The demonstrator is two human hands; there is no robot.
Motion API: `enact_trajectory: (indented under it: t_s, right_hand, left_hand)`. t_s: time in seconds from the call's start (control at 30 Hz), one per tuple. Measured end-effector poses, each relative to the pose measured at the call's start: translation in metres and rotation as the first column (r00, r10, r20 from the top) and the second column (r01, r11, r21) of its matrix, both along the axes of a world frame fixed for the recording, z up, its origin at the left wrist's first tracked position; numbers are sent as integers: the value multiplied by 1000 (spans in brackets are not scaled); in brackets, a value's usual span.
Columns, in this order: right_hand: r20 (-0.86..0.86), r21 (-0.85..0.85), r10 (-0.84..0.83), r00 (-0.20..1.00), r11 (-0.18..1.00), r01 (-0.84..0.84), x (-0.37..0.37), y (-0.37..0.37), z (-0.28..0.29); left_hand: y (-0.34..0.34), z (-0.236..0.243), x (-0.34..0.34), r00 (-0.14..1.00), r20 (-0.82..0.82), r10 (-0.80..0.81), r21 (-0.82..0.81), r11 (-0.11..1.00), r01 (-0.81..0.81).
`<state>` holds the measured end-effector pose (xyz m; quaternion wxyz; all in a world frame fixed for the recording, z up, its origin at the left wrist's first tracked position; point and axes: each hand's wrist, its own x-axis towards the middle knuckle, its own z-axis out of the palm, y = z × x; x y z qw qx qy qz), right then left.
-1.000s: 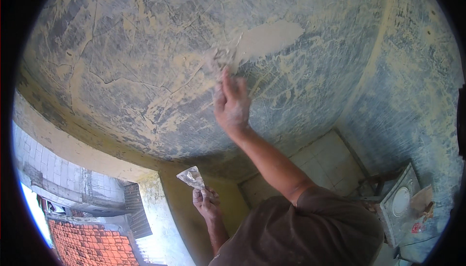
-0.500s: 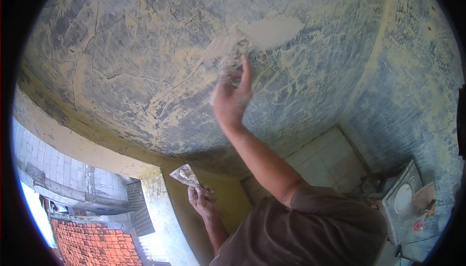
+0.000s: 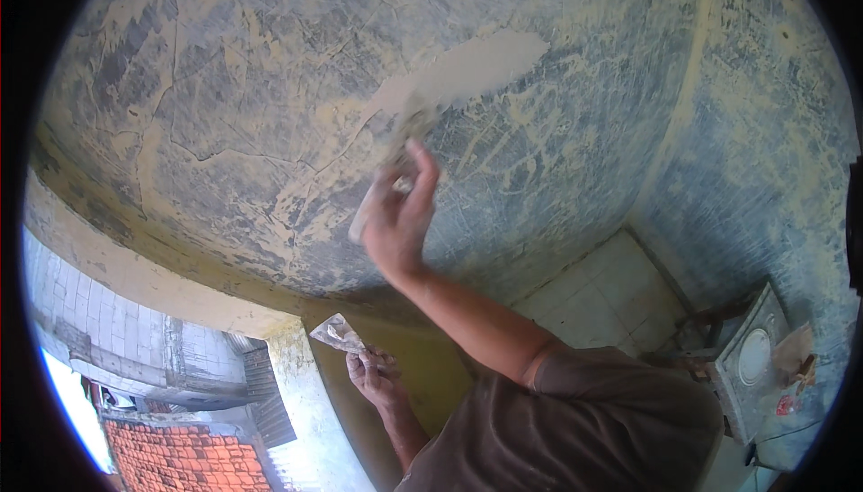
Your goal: The person applies plaster compound to a wall surface with putty knives to fill cracks and smooth the texture.
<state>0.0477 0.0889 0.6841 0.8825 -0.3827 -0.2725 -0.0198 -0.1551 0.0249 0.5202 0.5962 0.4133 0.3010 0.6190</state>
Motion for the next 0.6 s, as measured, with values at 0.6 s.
enact_trajectory:
  t_s: [0.6]
  right_hand:
    - [-85, 31, 334, 939, 942, -333, -29, -1, -15]
  left_hand:
    - [5, -3, -6, 1000, 2, 31, -3, 1000, -31]
